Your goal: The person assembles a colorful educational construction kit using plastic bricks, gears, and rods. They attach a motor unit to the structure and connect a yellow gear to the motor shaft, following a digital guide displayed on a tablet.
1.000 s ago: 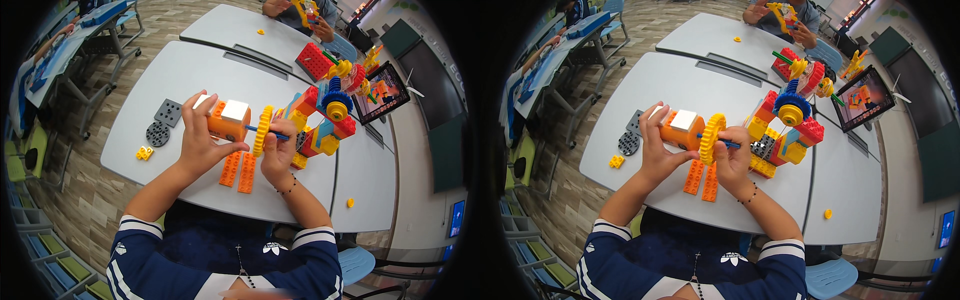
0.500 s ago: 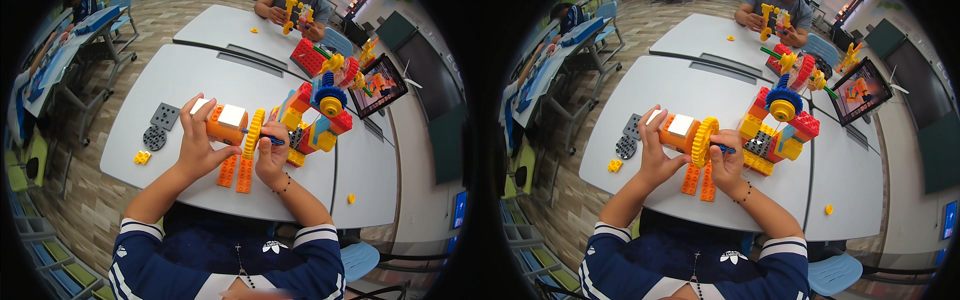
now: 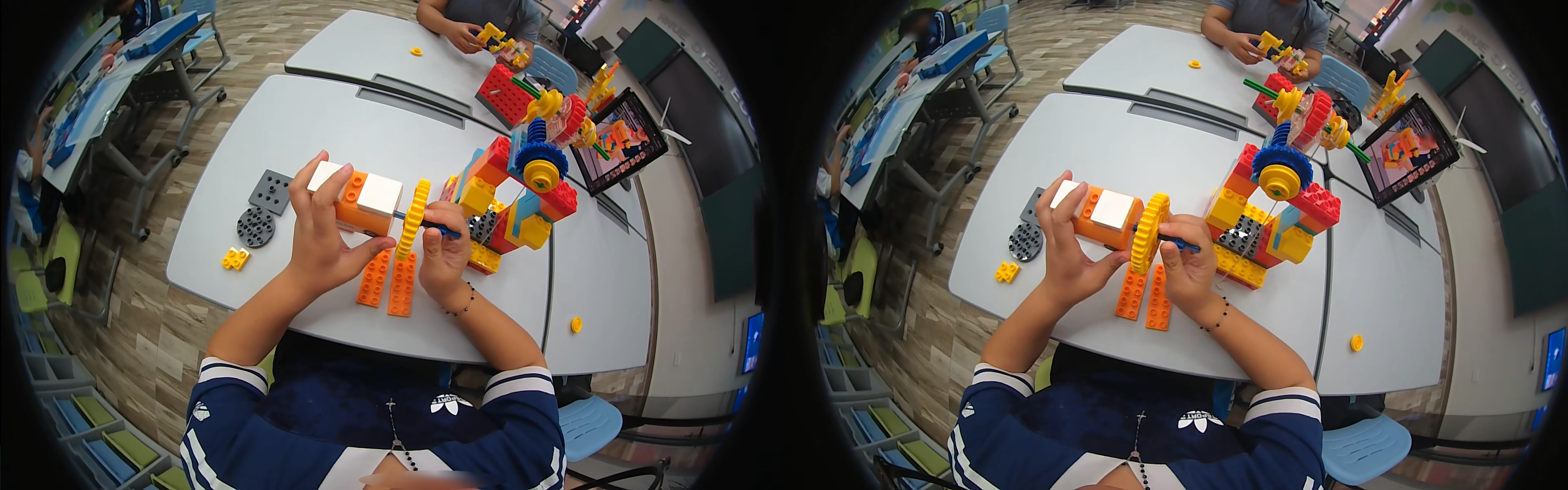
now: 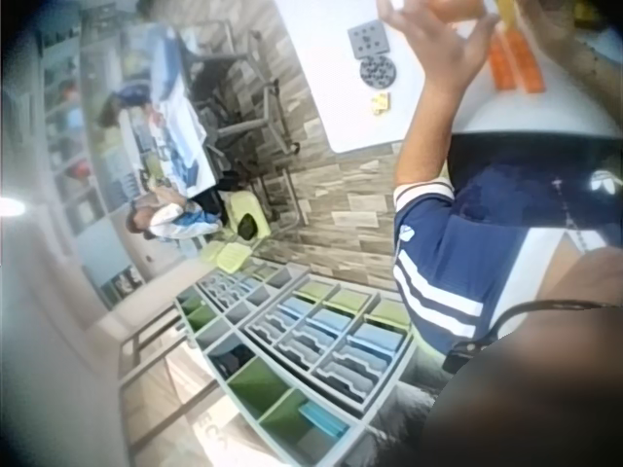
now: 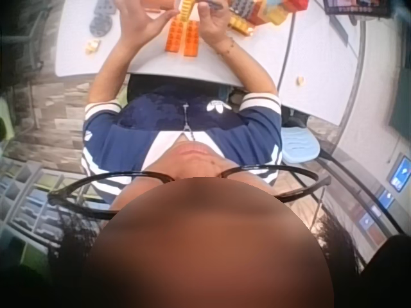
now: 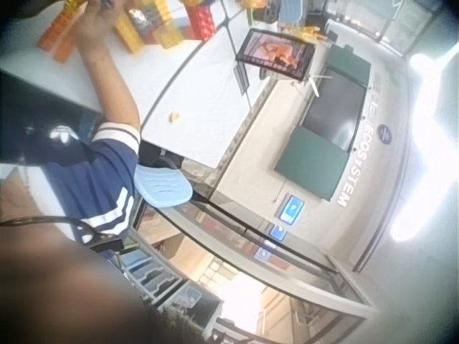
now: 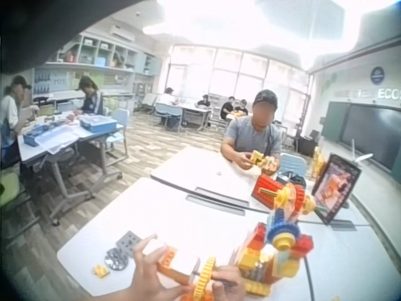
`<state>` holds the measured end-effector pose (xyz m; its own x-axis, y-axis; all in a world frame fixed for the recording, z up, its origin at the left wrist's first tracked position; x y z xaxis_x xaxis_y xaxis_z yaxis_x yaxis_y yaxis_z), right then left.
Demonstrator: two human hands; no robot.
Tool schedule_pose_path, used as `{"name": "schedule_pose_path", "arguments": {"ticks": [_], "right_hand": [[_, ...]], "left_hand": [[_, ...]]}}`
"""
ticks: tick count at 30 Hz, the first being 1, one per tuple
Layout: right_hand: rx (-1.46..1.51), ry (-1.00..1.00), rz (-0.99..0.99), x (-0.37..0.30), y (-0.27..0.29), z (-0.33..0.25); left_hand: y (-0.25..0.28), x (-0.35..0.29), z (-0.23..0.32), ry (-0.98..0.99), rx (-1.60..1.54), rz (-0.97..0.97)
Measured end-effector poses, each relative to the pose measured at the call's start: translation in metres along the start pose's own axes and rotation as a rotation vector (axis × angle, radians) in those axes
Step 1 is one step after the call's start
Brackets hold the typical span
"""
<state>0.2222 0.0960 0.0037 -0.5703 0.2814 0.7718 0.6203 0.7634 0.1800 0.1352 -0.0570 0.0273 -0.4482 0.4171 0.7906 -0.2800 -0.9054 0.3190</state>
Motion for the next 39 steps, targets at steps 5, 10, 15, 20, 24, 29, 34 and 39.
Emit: {"name": "schedule_pose_path", "arguments": {"ticks": [5,10,15,20,24,29,34,39], "right_hand": [[-0.125,-0.136,-0.195,0.028,0.006,-0.003],[-0.241,-0.307,-0.407,0.035,0.012,-0.012],[-0.245,-0.253,-0.471,0.022,0.008,-0.013],[-0.168,-0.218,-0.361,0.012,0.005,-0.002],[-0.187,-0.289,-0.375,0.009,0.003,0.001],[-0.33,-0.245,-0.412,0.011,0.009,-0.015],[-0.425,-0.206,-0.449,0.016,0.009,-0.024],[-0.385,-0.297,-0.5,0.026,0.012,-0.034]], "left_hand": [[0.01,0.004,-0.016,0.153,-0.088,0.074],[0.012,0.005,-0.027,0.312,-0.469,0.113],[0.004,0.0,-0.031,0.52,-0.792,0.078],[0.0,-0.003,-0.02,0.432,-0.744,0.04],[0.0,-0.005,-0.014,0.352,-0.689,0.028],[-0.002,-0.006,-0.015,0.36,-0.753,0.001],[-0.003,-0.006,-0.016,0.369,-0.756,-0.039],[-0.003,-0.009,-0.023,0.477,-0.841,0.03]]}}
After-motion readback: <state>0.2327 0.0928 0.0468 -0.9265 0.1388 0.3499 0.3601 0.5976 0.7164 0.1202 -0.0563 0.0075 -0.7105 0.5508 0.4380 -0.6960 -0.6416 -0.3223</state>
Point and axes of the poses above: each hand's wrist, its own x-axis towards the middle knuckle, its own y-axis out of the back of the hand, z = x × y, the point moved 6 cm from there along x, towards the middle knuckle, and after that the axes turned 14 degrees about -x, right-handed, at the moved point
